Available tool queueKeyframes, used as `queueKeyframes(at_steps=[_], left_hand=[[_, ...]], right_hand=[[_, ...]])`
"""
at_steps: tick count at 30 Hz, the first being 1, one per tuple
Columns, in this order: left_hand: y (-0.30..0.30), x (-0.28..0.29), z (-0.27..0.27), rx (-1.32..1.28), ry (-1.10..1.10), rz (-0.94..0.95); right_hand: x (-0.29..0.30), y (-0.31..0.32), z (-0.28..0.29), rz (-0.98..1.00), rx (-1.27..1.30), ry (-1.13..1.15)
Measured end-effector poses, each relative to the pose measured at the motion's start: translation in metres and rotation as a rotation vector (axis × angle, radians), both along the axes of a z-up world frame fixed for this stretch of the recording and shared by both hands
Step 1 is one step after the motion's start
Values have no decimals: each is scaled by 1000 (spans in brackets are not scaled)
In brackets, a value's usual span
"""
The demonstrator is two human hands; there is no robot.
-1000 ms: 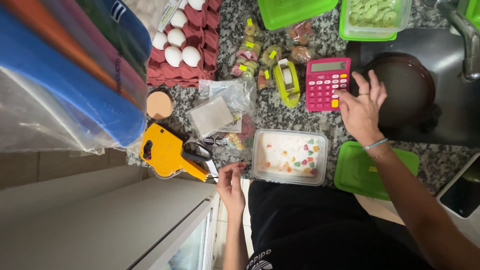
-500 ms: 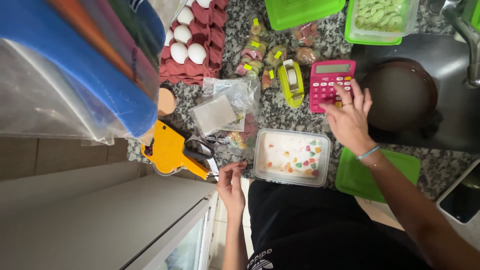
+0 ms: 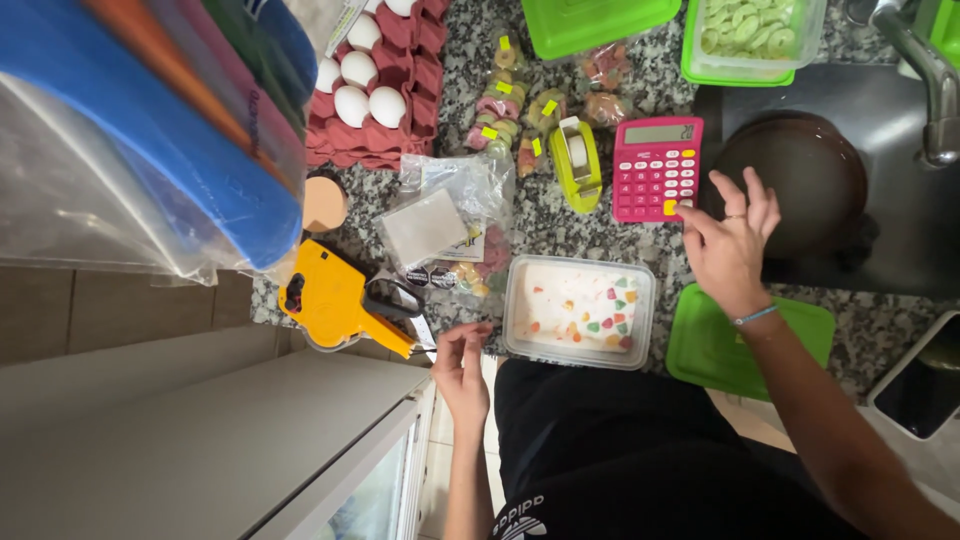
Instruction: The person sorts colored candies from a container into small plastic bags, uses a calculator, and seals the bags using a yellow tape dispenser.
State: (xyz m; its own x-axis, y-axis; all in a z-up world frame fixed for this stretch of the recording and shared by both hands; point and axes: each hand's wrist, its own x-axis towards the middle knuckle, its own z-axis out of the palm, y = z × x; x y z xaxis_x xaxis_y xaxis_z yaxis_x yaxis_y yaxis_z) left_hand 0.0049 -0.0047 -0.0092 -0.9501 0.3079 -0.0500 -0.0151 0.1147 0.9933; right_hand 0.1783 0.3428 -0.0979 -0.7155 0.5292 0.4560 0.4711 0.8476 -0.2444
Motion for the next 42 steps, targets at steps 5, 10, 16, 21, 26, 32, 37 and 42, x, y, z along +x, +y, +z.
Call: queueKeyframes(at_steps=[5, 10, 16, 21, 26, 32, 37, 42], left_hand=[[6, 0, 0, -10, 40, -27], [-5, -1, 0, -24, 23, 21], [-42, -7, -15, -51, 39, 80], [-86, -10, -4, 9, 61, 237], [-147, -22, -11, 24, 65, 399], [-190, -117, -36, 111, -1, 427], [-147, -192, 47, 317, 270, 73], [-117, -182, 88, 504, 592, -489]], right_hand=[[-11, -7, 7, 16, 37, 7], [-17, -42, 39, 97, -79, 101], [-74, -147, 102, 389, -271, 114], [-162, -254, 92, 779, -316, 50], [-252, -333, 62, 607, -255, -493], [-286, -345, 101, 399, -808, -582], [-198, -366, 198, 452, -1220, -455], [-135, -355, 193, 908, -926, -437]])
